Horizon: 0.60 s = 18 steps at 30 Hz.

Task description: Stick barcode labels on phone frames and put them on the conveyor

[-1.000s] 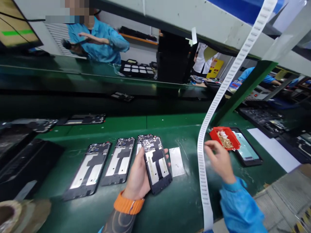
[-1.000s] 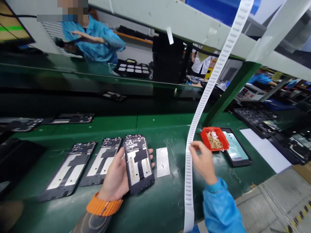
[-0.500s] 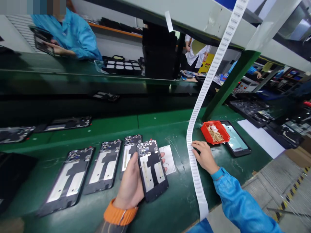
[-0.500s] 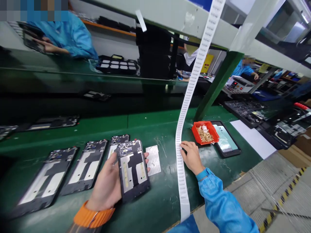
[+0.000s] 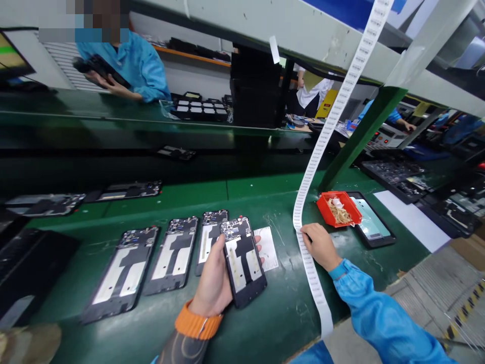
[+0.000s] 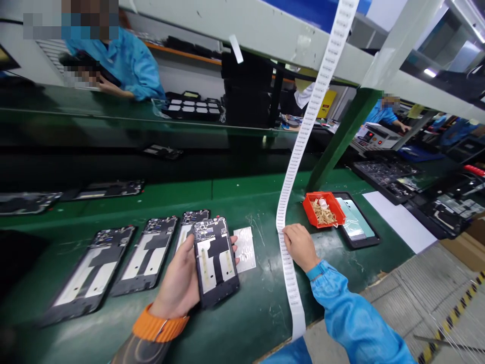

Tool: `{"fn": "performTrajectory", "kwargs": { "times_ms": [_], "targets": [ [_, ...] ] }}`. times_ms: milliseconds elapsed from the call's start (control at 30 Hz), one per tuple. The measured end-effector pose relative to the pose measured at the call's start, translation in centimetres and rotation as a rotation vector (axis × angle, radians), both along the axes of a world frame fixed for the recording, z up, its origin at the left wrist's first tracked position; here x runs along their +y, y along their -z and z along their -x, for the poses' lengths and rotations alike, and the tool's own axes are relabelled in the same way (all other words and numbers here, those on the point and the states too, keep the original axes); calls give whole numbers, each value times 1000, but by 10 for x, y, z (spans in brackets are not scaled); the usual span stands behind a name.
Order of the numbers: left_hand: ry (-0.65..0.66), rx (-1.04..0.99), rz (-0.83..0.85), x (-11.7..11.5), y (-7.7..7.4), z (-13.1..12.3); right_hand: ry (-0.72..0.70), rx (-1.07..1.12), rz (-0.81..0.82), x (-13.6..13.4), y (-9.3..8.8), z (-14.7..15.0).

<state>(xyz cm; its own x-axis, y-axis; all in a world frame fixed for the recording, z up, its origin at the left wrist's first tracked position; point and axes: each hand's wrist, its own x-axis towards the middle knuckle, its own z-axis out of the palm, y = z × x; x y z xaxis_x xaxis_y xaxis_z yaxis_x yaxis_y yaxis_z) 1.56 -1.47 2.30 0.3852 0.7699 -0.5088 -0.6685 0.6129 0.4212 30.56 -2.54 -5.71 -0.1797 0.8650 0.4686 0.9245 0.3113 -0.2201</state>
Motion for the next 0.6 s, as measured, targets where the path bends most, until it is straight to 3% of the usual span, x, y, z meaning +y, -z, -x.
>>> {"fn": "performTrajectory", "kwargs": {
  "times_ms": [233, 467, 600],
  "targets": [
    [10, -17, 0, 1, 4, 1, 9, -81, -62, -4, -5, 1],
    [-14, -163, 10, 2, 6, 1, 26, -47, 40, -14, 0, -1],
    [-92, -162, -11, 4, 7, 2, 17, 173, 140, -12, -21, -12]
  ]
}}
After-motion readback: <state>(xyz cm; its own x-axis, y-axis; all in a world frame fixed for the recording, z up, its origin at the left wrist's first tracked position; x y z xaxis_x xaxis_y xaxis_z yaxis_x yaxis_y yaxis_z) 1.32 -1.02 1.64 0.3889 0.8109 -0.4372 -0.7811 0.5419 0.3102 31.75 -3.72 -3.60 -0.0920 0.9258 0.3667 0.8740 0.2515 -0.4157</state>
